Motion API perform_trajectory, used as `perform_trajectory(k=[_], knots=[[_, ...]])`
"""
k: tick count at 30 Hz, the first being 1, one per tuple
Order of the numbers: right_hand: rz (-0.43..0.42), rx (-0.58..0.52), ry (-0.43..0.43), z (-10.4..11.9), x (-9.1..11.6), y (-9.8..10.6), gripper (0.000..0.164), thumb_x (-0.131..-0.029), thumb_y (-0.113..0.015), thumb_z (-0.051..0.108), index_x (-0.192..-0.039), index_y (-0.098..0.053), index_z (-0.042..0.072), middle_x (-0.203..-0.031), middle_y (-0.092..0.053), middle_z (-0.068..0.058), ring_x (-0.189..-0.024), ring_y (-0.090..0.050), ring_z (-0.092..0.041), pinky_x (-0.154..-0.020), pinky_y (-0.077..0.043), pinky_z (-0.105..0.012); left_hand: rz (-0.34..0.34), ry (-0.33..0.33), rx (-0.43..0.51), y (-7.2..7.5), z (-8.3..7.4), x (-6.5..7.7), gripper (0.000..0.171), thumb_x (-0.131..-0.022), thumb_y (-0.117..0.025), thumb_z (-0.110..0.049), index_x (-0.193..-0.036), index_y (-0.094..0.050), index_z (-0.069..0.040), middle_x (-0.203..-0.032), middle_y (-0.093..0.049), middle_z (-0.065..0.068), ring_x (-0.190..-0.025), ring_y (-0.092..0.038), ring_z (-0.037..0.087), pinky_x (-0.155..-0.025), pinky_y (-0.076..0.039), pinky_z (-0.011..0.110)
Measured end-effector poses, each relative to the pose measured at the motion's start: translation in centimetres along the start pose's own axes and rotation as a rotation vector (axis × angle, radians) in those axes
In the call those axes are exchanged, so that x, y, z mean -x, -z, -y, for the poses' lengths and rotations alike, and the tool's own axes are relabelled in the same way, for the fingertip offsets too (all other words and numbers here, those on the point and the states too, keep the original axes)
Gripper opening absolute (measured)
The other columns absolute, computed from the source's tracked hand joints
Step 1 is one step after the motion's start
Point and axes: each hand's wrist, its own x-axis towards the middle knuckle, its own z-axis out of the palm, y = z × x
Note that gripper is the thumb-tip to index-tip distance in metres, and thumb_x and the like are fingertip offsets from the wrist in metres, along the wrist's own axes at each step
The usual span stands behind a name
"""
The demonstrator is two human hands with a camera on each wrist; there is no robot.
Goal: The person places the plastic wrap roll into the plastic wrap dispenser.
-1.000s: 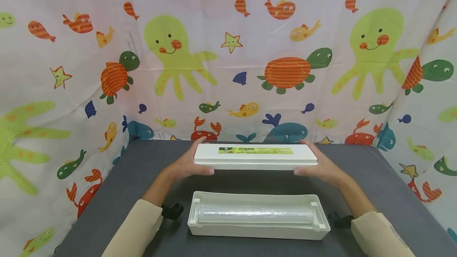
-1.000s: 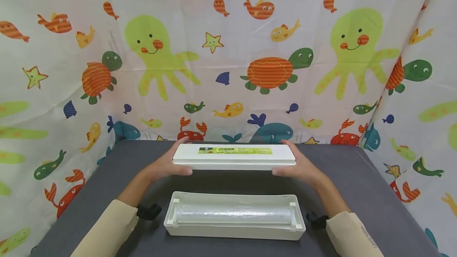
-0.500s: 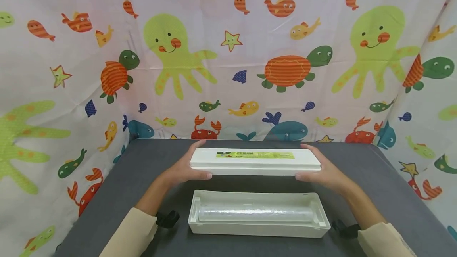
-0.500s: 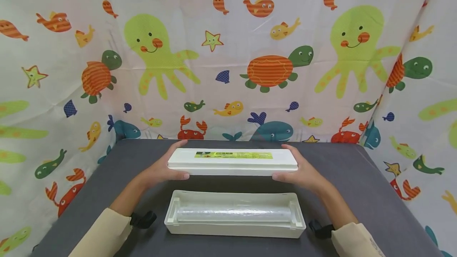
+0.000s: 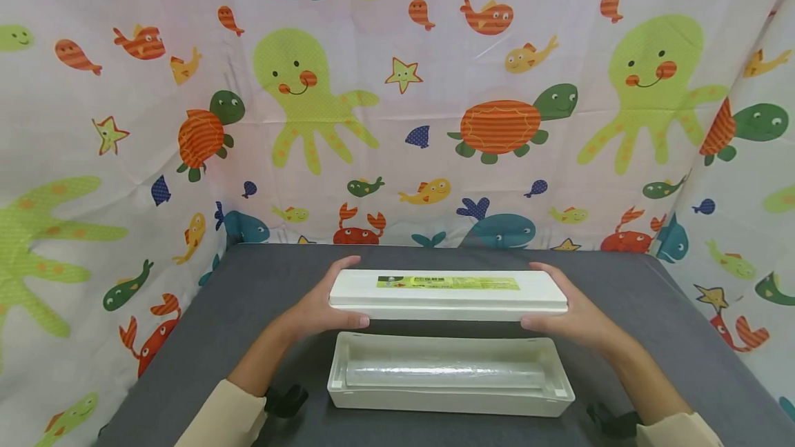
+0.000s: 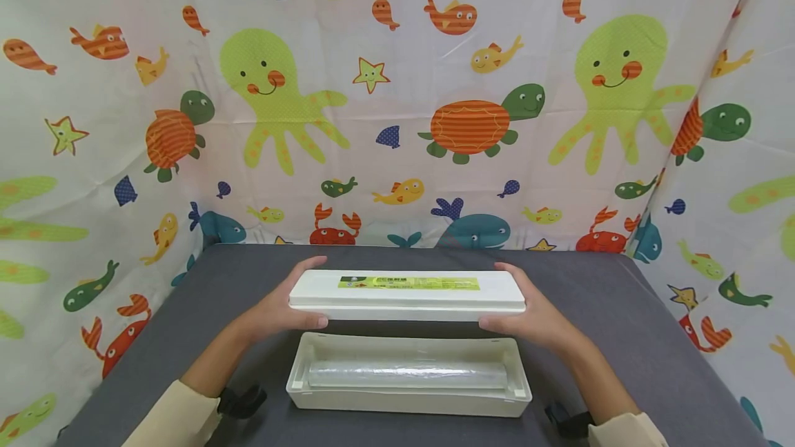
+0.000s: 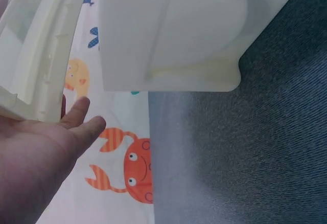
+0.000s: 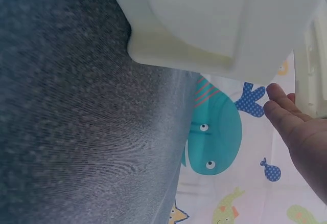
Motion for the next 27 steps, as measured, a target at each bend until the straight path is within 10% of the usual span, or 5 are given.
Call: perform_trajectory(k=[27], knots=[[0.006,-0.049,-0.023,-0.9,3.5,-1.6,0.092,-0.083,-0.079,0.013,-0.153,-0.022,0.01,-0.133,-0.047,-0.021,-0.105,-0.056,-0.027,-0.079,-0.05,-0.04,0.025,0.018,0.006,-2.2,0.5,3.2,0.101,-0.078,-0.085,-0.024,-0.154,-0.018,-0.021,-0.131,-0.046,0.016,-0.11,-0.054,0.033,-0.085,-0.05,0.043]])
